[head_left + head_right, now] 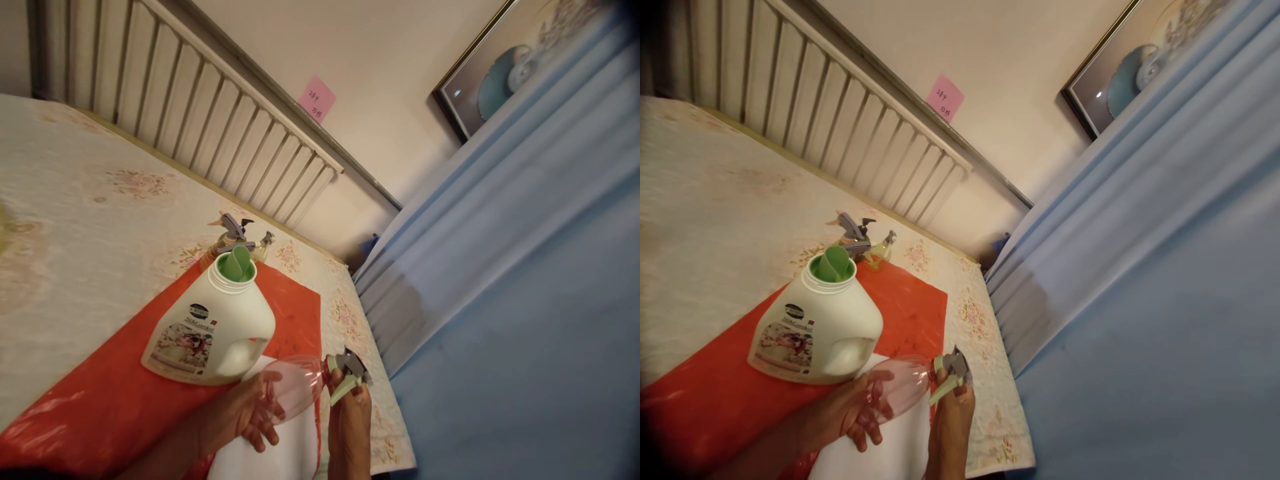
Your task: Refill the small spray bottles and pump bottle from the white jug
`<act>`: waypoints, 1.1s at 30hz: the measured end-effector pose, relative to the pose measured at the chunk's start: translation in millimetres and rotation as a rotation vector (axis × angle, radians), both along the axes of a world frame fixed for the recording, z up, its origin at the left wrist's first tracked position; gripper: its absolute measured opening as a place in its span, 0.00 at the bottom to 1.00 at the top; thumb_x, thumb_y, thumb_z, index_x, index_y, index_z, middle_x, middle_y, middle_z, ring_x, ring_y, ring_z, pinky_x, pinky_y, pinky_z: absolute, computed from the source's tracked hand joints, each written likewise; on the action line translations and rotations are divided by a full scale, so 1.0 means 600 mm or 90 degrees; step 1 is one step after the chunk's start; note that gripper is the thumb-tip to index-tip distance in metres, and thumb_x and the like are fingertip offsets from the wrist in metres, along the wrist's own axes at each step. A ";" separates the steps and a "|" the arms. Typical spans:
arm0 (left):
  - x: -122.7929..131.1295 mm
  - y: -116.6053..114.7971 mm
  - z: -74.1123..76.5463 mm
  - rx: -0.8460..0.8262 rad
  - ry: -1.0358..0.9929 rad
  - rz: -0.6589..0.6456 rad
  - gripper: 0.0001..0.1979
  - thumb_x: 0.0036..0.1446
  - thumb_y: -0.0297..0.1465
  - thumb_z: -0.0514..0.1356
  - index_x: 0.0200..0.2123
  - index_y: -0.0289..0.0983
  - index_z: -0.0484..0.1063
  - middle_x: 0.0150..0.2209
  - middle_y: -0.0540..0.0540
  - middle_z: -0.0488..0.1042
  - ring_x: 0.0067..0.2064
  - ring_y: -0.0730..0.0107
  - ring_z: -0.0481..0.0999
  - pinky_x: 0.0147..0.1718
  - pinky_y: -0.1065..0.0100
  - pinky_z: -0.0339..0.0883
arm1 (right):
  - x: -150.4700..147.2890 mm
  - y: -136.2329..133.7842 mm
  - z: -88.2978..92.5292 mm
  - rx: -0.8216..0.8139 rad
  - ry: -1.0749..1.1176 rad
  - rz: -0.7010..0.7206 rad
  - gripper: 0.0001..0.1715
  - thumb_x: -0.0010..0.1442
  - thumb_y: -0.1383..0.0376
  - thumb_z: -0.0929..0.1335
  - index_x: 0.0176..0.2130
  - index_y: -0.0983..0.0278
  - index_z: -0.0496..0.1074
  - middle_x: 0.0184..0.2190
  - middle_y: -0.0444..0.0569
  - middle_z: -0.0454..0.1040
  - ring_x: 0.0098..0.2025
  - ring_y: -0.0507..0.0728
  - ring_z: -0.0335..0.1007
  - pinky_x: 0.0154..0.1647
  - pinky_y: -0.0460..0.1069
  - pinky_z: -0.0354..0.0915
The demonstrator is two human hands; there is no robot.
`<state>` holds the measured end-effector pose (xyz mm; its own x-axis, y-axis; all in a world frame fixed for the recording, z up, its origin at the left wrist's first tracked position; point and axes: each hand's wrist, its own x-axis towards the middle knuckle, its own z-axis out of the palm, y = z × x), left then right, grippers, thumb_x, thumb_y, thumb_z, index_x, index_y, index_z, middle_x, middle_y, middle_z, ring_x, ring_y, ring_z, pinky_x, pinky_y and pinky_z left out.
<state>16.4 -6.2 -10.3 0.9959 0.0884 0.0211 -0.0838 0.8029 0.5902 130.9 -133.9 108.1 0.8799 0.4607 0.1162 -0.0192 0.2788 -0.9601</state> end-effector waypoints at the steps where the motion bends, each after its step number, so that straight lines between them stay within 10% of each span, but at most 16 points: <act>1: 0.000 0.000 -0.001 -0.011 -0.007 -0.010 0.29 0.58 0.55 0.52 0.52 0.40 0.62 0.37 0.40 0.76 0.32 0.52 0.81 0.25 0.62 0.70 | 0.001 -0.001 -0.001 -0.002 -0.005 -0.002 0.19 0.48 0.58 0.76 0.37 0.66 0.74 0.30 0.48 0.77 0.32 0.56 0.74 0.38 0.51 0.70; 14: -0.002 -0.003 0.015 0.002 0.039 0.084 0.37 0.44 0.40 0.72 0.55 0.48 0.58 0.49 0.45 0.70 0.40 0.50 0.81 0.34 0.60 0.71 | -0.002 0.000 0.001 -0.012 -0.004 0.003 0.20 0.47 0.57 0.77 0.37 0.66 0.74 0.31 0.49 0.78 0.33 0.57 0.74 0.38 0.53 0.70; 23: 0.002 -0.001 -0.001 -0.055 0.004 0.065 0.21 0.54 0.46 0.63 0.45 0.39 0.70 0.45 0.43 0.74 0.41 0.54 0.80 0.35 0.61 0.72 | 0.003 -0.004 -0.005 -0.023 -0.008 -0.025 0.24 0.47 0.58 0.77 0.41 0.67 0.74 0.33 0.50 0.79 0.34 0.58 0.75 0.40 0.53 0.70; 33: -0.002 0.000 0.011 0.001 0.001 0.075 0.31 0.50 0.42 0.68 0.56 0.49 0.61 0.52 0.43 0.67 0.40 0.54 0.81 0.35 0.60 0.71 | -0.006 -0.001 0.005 -0.028 -0.032 -0.017 0.21 0.49 0.58 0.76 0.40 0.66 0.74 0.31 0.49 0.79 0.32 0.57 0.75 0.39 0.53 0.70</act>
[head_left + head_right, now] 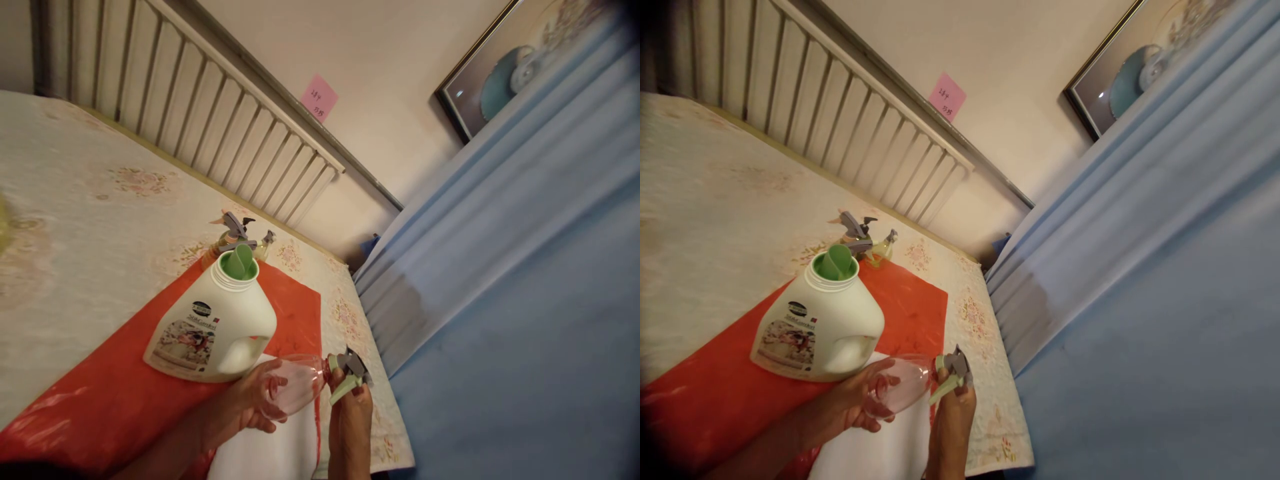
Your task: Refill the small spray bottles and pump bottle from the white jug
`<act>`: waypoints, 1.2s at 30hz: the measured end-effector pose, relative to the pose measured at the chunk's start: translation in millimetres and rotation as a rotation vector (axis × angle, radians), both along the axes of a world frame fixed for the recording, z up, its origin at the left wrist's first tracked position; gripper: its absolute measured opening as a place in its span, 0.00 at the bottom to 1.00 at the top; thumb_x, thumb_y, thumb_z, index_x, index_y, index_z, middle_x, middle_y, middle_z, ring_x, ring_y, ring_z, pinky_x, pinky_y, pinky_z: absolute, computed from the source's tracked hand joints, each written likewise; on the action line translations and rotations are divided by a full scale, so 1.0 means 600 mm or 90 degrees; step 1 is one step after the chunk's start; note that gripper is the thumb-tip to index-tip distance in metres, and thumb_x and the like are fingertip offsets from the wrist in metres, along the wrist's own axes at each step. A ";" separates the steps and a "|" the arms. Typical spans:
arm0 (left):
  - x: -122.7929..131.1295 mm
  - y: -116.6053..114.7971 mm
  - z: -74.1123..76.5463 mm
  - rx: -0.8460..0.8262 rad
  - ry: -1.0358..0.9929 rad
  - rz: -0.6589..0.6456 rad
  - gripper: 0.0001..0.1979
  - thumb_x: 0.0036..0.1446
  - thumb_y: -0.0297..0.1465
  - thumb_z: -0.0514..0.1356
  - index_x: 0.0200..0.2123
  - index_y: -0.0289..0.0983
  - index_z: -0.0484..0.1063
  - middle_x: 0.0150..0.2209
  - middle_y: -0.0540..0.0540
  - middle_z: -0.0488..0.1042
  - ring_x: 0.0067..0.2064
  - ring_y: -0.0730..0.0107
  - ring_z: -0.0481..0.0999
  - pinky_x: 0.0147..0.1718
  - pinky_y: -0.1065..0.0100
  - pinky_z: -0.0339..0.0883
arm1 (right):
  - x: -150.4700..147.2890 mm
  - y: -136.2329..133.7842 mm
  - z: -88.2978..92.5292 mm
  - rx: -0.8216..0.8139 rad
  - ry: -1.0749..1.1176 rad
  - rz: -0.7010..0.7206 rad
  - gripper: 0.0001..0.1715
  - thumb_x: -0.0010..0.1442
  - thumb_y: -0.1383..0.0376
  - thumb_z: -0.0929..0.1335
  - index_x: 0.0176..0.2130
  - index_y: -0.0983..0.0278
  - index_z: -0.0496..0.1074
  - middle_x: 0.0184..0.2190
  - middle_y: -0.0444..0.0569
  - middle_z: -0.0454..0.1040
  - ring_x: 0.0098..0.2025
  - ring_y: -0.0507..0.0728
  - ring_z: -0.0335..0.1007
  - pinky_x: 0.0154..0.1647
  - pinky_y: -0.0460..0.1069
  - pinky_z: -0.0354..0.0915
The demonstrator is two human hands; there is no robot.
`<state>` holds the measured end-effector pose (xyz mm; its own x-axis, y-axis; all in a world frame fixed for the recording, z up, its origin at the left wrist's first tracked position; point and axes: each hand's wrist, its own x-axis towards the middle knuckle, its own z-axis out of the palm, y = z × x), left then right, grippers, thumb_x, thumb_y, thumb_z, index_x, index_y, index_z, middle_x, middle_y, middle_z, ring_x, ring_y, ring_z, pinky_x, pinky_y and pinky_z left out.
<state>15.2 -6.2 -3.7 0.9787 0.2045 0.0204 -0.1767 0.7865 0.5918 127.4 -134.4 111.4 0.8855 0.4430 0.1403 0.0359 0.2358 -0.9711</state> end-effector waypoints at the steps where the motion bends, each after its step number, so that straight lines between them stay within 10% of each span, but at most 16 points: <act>1: -0.002 0.000 0.001 0.019 0.001 0.002 0.33 0.48 0.38 0.69 0.57 0.50 0.61 0.55 0.43 0.65 0.40 0.55 0.81 0.36 0.60 0.70 | 0.000 0.000 0.000 -0.002 -0.001 0.000 0.20 0.49 0.58 0.76 0.39 0.66 0.74 0.31 0.49 0.78 0.32 0.57 0.75 0.38 0.52 0.70; 10: -0.001 0.000 -0.003 0.002 0.013 -0.036 0.26 0.58 0.50 0.56 0.52 0.40 0.63 0.38 0.41 0.76 0.34 0.52 0.81 0.27 0.62 0.70 | 0.010 -0.004 -0.011 -0.008 -0.016 -0.008 0.18 0.49 0.58 0.76 0.37 0.66 0.74 0.32 0.49 0.78 0.32 0.56 0.74 0.38 0.52 0.69; 25: -0.007 0.000 0.008 0.018 0.015 0.021 0.33 0.48 0.38 0.69 0.57 0.48 0.61 0.53 0.43 0.67 0.42 0.55 0.80 0.35 0.62 0.70 | 0.012 0.000 -0.005 -0.042 -0.055 -0.015 0.21 0.50 0.56 0.75 0.39 0.67 0.75 0.31 0.50 0.78 0.33 0.57 0.74 0.37 0.52 0.69; 32: 0.001 0.001 -0.003 0.010 0.028 -0.045 0.32 0.56 0.55 0.54 0.54 0.39 0.61 0.37 0.41 0.76 0.34 0.51 0.81 0.28 0.61 0.70 | 0.016 -0.002 -0.010 -0.009 -0.016 -0.005 0.22 0.50 0.58 0.75 0.42 0.67 0.73 0.34 0.50 0.78 0.36 0.57 0.74 0.40 0.53 0.69; 36: 0.003 0.000 -0.003 -0.053 0.008 -0.002 0.30 0.52 0.54 0.60 0.52 0.42 0.64 0.48 0.41 0.71 0.41 0.50 0.80 0.34 0.59 0.71 | 0.016 -0.002 -0.013 -0.008 -0.025 -0.012 0.22 0.49 0.58 0.75 0.41 0.66 0.73 0.35 0.50 0.77 0.37 0.58 0.75 0.43 0.55 0.69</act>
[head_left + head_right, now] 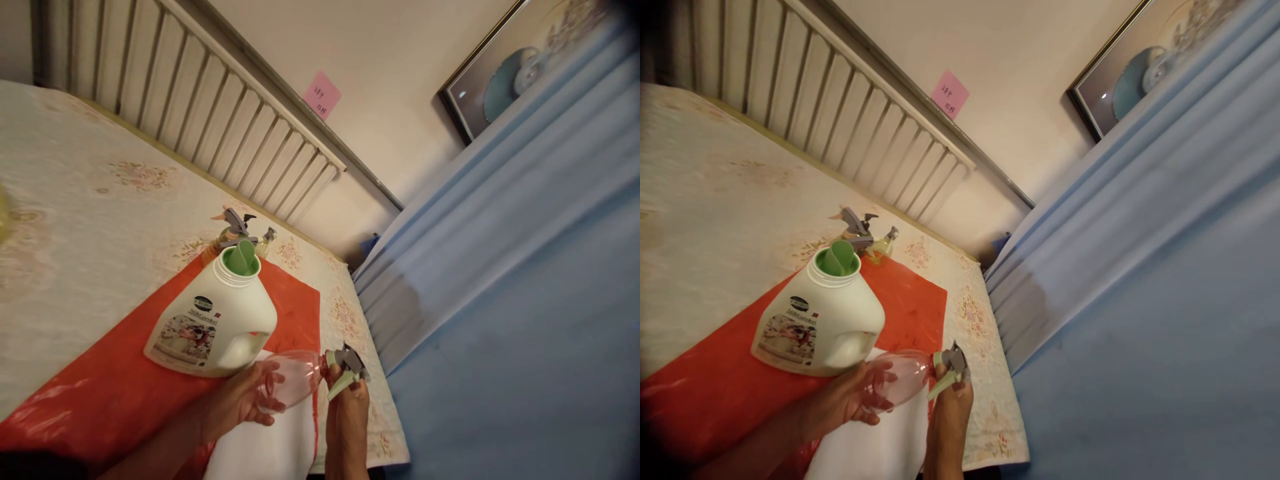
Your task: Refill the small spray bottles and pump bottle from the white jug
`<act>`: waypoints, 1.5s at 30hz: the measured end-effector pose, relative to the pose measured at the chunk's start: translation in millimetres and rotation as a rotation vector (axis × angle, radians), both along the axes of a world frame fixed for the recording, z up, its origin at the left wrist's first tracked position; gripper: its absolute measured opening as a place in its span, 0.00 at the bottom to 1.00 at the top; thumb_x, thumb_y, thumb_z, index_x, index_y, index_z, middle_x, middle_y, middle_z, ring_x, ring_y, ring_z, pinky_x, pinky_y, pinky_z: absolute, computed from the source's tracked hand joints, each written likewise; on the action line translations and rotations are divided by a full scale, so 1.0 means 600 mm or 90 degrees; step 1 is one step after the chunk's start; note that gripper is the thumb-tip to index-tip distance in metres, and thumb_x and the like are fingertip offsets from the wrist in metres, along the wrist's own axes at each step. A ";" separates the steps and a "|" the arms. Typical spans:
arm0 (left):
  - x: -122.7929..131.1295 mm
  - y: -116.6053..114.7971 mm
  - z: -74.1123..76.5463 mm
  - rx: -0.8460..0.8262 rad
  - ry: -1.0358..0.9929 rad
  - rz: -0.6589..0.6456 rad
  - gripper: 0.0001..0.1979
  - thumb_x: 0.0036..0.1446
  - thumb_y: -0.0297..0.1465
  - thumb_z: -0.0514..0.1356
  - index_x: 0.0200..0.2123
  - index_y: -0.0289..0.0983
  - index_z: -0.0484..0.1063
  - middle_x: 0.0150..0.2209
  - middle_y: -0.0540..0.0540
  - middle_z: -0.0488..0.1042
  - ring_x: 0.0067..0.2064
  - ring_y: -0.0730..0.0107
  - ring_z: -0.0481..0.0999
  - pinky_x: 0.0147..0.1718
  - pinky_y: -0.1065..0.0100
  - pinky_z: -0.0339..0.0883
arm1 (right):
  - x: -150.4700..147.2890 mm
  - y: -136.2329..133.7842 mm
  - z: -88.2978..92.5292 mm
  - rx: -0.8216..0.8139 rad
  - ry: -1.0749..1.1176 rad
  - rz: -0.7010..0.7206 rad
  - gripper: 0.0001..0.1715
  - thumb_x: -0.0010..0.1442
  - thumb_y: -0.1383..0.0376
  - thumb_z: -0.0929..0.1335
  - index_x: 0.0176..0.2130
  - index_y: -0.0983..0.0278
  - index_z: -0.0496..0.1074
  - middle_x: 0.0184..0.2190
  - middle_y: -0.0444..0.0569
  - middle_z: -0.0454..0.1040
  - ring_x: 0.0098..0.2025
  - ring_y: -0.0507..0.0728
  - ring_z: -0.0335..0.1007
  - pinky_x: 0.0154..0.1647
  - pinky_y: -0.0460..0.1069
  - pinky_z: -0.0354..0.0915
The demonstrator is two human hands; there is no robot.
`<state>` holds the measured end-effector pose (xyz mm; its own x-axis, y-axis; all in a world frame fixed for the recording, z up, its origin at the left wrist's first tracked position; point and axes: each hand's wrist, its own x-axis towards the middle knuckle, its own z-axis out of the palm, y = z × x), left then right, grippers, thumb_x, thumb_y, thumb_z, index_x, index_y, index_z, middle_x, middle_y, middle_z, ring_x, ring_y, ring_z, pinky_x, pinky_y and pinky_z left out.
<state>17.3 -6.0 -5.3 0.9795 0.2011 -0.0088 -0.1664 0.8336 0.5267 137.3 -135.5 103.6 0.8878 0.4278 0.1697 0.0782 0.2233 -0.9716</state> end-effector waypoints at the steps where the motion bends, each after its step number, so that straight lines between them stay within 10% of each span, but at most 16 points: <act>1: -0.001 0.000 0.002 0.005 -0.003 0.010 0.30 0.51 0.51 0.64 0.53 0.45 0.63 0.52 0.42 0.68 0.43 0.50 0.80 0.34 0.58 0.71 | 0.000 0.000 0.000 -0.004 -0.003 0.002 0.22 0.48 0.58 0.75 0.41 0.66 0.73 0.35 0.50 0.77 0.37 0.58 0.74 0.44 0.55 0.69; 10: 0.002 0.003 -0.003 0.071 -0.010 -0.013 0.30 0.50 0.49 0.65 0.51 0.43 0.61 0.39 0.48 0.70 0.30 0.61 0.79 0.24 0.66 0.67 | -0.002 -0.001 0.008 -0.006 -0.004 -0.007 0.22 0.47 0.58 0.76 0.40 0.66 0.74 0.37 0.50 0.78 0.40 0.58 0.75 0.45 0.54 0.69; 45: -0.004 0.006 0.000 0.048 -0.009 -0.020 0.23 0.55 0.45 0.62 0.49 0.41 0.63 0.40 0.46 0.74 0.30 0.62 0.78 0.28 0.63 0.67 | 0.049 -0.051 0.085 0.086 -0.048 -0.122 0.20 0.44 0.62 0.76 0.38 0.62 0.73 0.37 0.47 0.78 0.36 0.55 0.75 0.36 0.50 0.72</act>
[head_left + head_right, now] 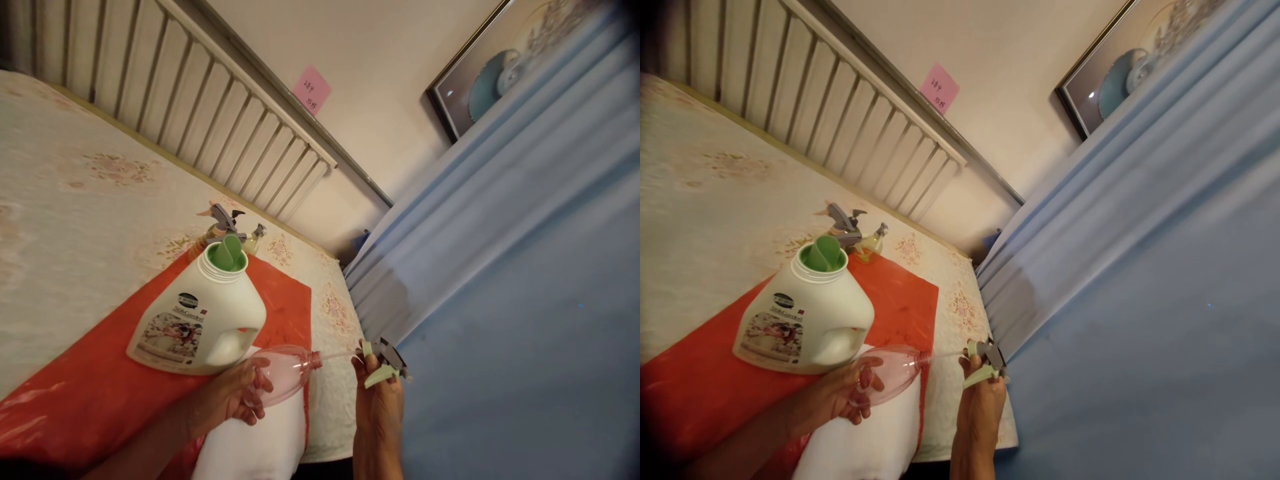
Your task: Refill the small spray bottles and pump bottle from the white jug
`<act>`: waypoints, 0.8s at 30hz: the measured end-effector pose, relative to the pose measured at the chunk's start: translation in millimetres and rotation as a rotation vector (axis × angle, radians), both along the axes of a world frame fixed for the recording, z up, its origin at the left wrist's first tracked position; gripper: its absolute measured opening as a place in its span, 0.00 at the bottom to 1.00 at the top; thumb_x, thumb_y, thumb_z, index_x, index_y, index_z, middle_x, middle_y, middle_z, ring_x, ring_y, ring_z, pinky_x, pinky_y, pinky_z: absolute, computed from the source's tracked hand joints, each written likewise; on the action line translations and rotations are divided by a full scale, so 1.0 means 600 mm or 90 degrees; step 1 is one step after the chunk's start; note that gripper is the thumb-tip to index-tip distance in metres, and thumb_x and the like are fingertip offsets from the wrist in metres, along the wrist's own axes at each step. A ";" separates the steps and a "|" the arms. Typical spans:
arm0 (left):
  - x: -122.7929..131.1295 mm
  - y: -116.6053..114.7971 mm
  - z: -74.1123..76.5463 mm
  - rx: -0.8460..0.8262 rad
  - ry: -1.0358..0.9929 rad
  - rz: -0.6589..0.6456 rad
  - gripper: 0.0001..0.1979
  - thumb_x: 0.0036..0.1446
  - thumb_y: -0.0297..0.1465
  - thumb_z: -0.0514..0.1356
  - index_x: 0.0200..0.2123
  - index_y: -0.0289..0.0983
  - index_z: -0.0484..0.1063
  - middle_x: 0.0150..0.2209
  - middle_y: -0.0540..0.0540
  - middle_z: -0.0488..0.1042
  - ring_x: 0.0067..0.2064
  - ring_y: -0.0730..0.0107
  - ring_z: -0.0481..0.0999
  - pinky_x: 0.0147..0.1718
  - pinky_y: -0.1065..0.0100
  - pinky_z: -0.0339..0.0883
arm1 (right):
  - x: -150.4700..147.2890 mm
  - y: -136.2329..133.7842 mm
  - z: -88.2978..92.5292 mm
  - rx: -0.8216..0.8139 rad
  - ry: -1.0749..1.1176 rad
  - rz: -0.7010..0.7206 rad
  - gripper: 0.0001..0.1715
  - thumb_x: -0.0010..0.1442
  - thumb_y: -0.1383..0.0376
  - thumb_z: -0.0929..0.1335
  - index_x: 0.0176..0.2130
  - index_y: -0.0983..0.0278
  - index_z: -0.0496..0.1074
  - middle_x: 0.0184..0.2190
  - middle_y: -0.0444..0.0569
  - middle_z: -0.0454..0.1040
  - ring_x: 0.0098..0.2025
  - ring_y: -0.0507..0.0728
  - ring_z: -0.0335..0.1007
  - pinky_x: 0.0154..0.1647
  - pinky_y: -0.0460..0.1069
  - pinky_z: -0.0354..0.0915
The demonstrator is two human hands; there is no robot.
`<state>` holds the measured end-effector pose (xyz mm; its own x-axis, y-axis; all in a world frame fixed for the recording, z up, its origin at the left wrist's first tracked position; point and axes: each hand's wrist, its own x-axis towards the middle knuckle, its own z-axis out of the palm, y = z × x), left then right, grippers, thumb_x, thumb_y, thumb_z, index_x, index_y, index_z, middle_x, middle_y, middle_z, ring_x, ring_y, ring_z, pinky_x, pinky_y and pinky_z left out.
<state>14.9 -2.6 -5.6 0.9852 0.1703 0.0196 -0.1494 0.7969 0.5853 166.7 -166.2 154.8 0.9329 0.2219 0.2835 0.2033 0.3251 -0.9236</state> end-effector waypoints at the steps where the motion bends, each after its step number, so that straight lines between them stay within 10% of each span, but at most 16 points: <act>1: 0.001 0.000 -0.002 0.000 0.001 0.000 0.23 0.55 0.45 0.62 0.50 0.41 0.63 0.40 0.46 0.74 0.30 0.62 0.78 0.28 0.63 0.67 | 0.001 -0.001 0.002 0.001 -0.003 -0.003 0.19 0.45 0.62 0.76 0.38 0.62 0.73 0.37 0.47 0.78 0.35 0.55 0.75 0.36 0.50 0.73; 18: 0.000 0.000 -0.008 0.015 -0.008 -0.033 0.24 0.55 0.46 0.62 0.50 0.42 0.63 0.41 0.45 0.73 0.30 0.63 0.78 0.28 0.63 0.68 | 0.069 -0.041 0.051 0.105 -0.025 -0.105 0.14 0.47 0.64 0.76 0.34 0.63 0.73 0.33 0.45 0.77 0.33 0.53 0.75 0.35 0.48 0.72; 24: -0.007 -0.004 0.001 0.043 -0.029 -0.084 0.25 0.53 0.45 0.63 0.51 0.42 0.64 0.41 0.45 0.73 0.29 0.64 0.78 0.27 0.63 0.68 | 0.104 0.000 0.017 -0.055 -0.069 -0.061 0.19 0.45 0.58 0.75 0.34 0.64 0.70 0.30 0.44 0.76 0.34 0.55 0.75 0.39 0.51 0.70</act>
